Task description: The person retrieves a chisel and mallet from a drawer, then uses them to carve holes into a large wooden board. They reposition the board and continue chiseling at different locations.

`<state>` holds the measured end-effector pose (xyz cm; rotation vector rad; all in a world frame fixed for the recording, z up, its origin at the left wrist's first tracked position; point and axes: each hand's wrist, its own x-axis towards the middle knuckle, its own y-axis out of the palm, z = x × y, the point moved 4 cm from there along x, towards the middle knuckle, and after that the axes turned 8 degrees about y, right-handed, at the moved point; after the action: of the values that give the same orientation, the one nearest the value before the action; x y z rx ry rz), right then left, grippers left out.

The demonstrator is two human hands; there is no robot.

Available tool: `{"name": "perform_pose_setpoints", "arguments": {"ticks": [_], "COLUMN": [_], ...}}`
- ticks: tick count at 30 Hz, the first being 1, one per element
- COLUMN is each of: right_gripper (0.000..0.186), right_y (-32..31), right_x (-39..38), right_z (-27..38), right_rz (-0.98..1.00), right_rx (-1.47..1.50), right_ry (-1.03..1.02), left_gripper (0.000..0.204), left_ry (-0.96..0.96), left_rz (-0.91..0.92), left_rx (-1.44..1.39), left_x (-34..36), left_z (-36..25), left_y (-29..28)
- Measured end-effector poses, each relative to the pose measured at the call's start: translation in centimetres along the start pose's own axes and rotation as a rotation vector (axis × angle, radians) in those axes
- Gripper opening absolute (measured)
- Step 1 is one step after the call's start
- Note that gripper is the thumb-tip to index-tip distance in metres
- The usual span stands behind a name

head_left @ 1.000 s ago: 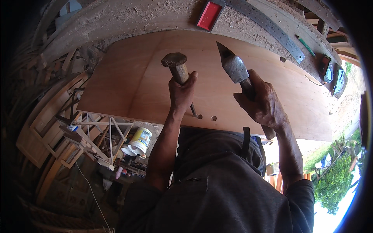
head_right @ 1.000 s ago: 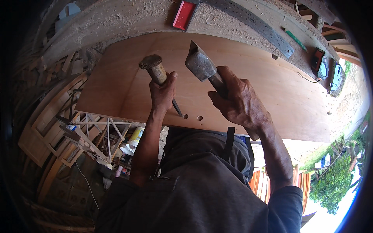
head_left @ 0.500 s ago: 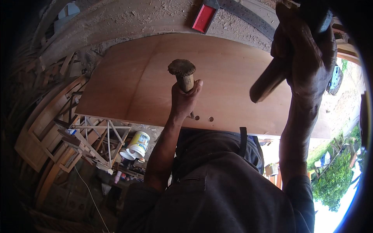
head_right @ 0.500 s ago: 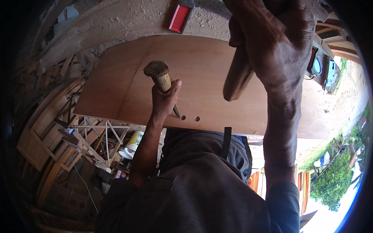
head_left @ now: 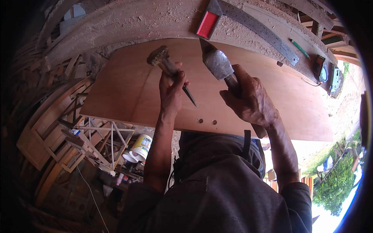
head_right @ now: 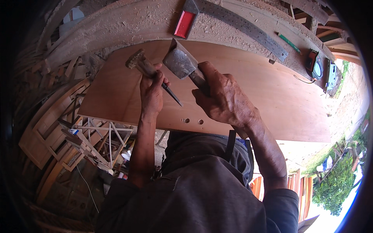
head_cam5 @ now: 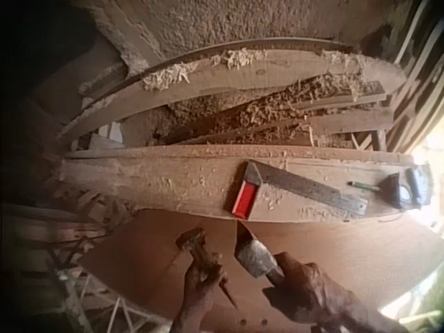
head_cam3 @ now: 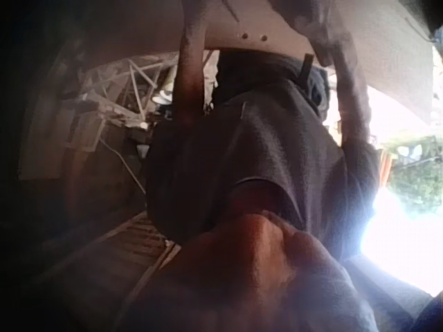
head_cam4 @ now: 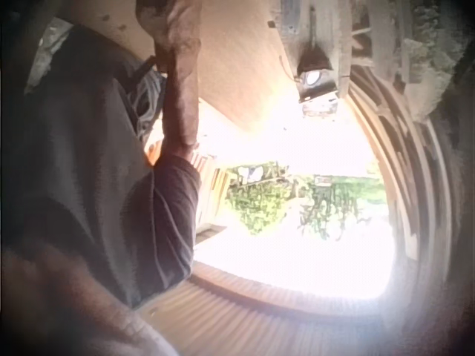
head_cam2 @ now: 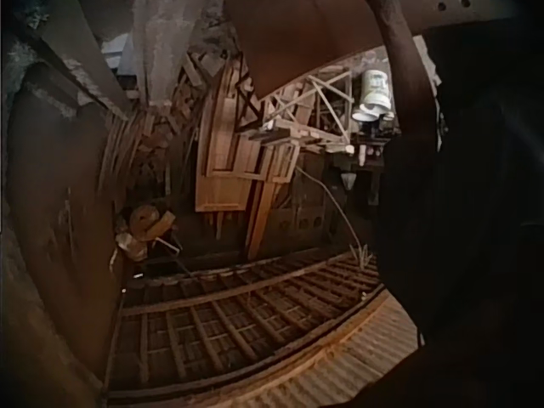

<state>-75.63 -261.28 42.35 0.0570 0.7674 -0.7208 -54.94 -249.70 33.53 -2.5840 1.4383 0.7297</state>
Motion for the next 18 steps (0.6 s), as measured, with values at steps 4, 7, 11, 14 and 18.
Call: {"name": "perform_pose_setpoints", "arguments": {"ticks": [4,7,11,14,18], "right_gripper": [0.029,0.030,0.033,0.035,0.037], "right_y": [0.2,0.6,1.4,2.0,2.5], "right_x": [-0.7,-1.4,-1.8,-2.3,-2.0], "right_z": [-1.7,-3.4,-4.7,-4.9,-4.8], "right_rz": [-0.005,0.026,0.029,0.055,0.057], "right_rx": [-0.016,-0.019,-0.018,-0.037,-0.039], "right_ry": [0.094,0.144,0.148,0.161,0.135], "left_gripper": [0.017,0.022,0.028,0.032,0.034], "left_ry": [-0.021,-0.042,-0.064,-0.047,-0.039], "left_rz": [0.119,0.047,-0.031,-0.044,-0.083], "left_rx": [0.197,0.223,0.216,0.240,0.268], "left_x": [-1.2,-1.5,-1.5,-2.2,-2.1], "left_z": [0.6,2.4,3.4,4.0,4.3], "left_y": [1.7,1.4,1.2,1.0,0.8]}}
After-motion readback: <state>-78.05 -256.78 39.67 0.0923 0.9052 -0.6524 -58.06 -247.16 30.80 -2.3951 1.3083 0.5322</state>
